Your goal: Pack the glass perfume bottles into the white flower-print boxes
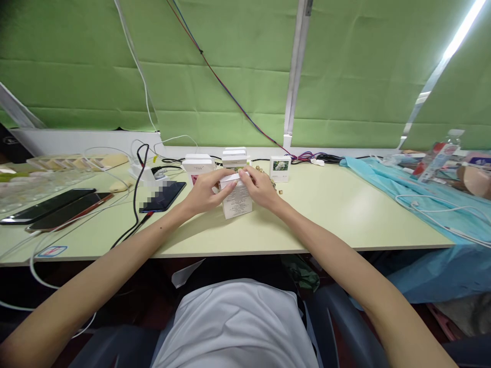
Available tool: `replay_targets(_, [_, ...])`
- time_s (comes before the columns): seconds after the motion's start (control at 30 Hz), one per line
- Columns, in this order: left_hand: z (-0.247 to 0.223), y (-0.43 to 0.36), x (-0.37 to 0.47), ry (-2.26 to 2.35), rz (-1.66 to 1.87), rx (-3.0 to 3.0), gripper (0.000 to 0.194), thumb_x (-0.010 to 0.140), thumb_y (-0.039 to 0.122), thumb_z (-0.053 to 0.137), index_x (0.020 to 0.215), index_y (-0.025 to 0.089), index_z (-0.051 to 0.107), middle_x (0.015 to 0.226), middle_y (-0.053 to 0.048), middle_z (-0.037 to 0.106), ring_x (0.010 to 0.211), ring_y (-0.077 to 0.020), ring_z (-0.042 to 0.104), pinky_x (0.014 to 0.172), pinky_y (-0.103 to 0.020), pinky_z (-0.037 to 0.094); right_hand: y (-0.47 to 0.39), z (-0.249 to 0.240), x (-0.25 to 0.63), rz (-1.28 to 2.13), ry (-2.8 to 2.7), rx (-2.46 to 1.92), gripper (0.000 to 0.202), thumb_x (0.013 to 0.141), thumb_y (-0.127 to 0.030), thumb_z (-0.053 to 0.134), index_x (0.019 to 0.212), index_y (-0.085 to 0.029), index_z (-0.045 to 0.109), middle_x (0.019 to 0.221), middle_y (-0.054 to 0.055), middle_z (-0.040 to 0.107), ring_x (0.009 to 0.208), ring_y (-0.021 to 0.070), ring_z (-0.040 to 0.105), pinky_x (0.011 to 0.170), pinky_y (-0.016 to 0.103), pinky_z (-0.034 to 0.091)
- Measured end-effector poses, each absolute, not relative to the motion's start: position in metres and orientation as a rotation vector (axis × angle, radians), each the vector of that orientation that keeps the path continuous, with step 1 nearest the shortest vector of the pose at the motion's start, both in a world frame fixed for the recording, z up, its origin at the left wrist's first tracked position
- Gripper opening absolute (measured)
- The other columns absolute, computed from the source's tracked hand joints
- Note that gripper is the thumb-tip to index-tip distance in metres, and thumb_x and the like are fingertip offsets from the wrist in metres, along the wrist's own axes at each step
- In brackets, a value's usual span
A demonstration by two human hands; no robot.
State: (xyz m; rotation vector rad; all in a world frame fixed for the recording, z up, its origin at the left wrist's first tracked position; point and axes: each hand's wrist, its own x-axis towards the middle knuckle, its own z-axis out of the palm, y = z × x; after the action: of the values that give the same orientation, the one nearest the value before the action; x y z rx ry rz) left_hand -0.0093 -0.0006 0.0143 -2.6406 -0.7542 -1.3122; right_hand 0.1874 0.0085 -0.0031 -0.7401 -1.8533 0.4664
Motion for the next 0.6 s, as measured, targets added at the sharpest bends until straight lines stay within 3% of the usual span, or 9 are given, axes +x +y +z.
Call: replay_targets(0.6, [0.0135, 0.0012, -0.0099, -0.765, -1.303, -2.664, 0.027, 0.100, 0.038, 0.054, 0.111, 0.017, 0.067, 0.098, -0.007, 0.075, 0.081, -0.0164, 0.067, 0.070, -0.027, 0.050, 0.0106, -0.0045, 0.1885, 0.509, -1.858, -0.747, 0.048, 0.099, -0.068, 0.042, 0.081, -0.024, 0.048, 0.068, 0.000, 0.045, 0.064, 0.0167, 0.046, 0.053, 0.029, 0.036])
